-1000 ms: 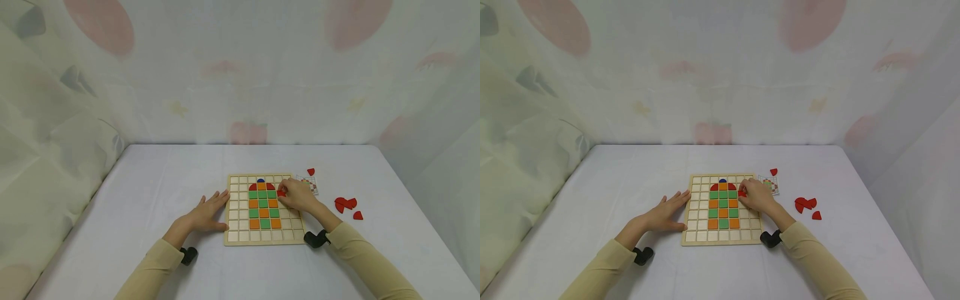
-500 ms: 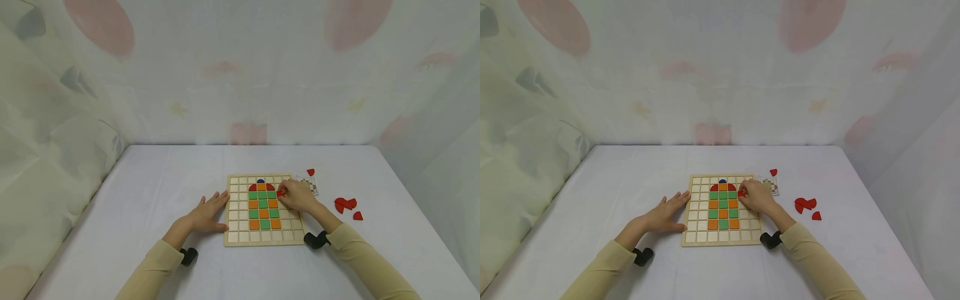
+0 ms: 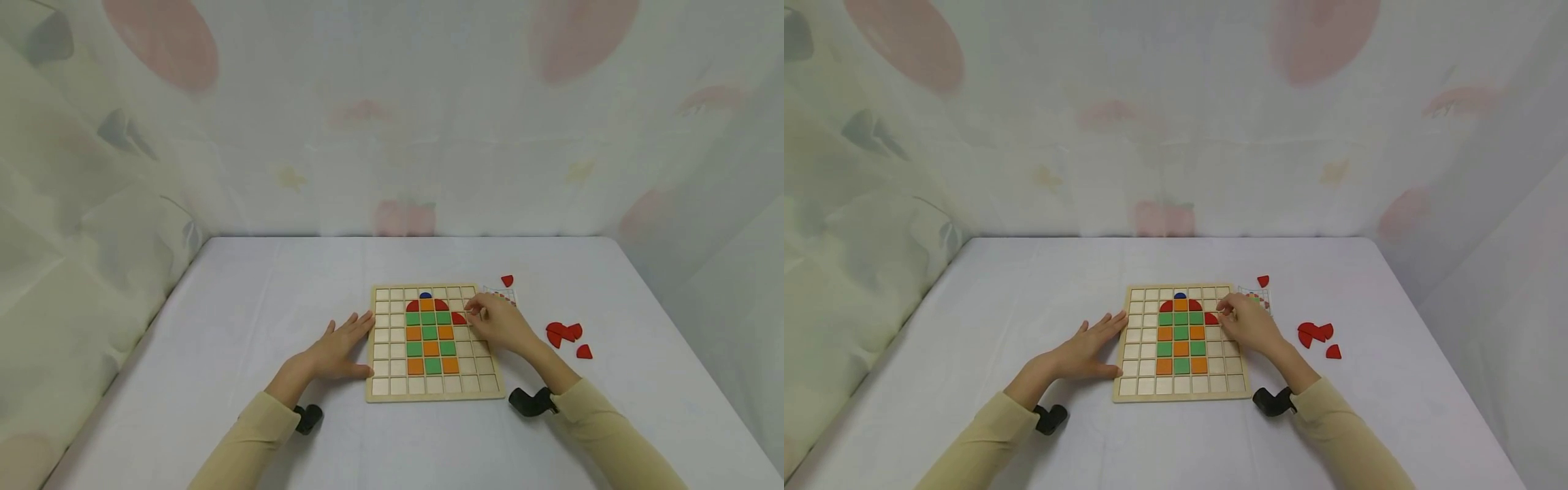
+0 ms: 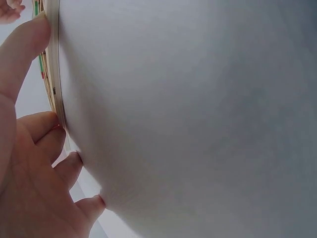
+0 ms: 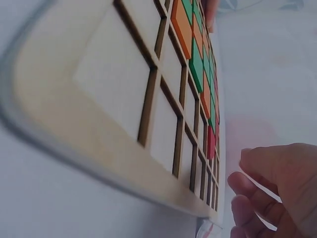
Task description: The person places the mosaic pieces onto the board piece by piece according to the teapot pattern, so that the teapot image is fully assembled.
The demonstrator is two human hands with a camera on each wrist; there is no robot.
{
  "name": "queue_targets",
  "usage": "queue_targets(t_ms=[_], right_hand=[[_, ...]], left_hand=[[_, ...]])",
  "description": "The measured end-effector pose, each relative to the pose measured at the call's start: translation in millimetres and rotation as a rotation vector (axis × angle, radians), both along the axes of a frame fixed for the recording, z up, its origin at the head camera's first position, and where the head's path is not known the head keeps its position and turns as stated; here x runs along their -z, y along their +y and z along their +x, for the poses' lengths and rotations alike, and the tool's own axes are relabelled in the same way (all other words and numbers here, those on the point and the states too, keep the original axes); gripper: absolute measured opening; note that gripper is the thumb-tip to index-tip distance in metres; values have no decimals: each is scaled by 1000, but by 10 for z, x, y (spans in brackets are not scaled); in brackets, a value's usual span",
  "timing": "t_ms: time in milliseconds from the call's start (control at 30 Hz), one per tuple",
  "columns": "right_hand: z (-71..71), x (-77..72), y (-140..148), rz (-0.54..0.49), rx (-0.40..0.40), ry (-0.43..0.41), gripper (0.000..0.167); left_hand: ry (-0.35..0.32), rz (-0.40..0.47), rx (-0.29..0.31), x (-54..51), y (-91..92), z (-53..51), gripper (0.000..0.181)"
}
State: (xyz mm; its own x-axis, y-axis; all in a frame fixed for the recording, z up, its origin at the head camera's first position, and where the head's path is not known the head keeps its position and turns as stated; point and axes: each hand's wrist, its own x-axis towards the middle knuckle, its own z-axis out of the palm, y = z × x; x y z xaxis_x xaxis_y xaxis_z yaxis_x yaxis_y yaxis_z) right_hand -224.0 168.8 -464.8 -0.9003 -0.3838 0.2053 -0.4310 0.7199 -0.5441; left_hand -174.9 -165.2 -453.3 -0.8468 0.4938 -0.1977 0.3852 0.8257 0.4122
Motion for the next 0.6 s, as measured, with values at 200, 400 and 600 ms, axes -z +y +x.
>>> queue_targets(t_ms=[200,400,600], right_hand=[[105,4,169,-6,8,39,14],[203,-16,388,-30,22,93,21],[285,-44,612,-39,17,142,24]], left_hand=[[3,3,7,-6,5,-5,92],[11,12,7,-6,-4,-3,92],[9,27,8,-9,-5,-4,92]])
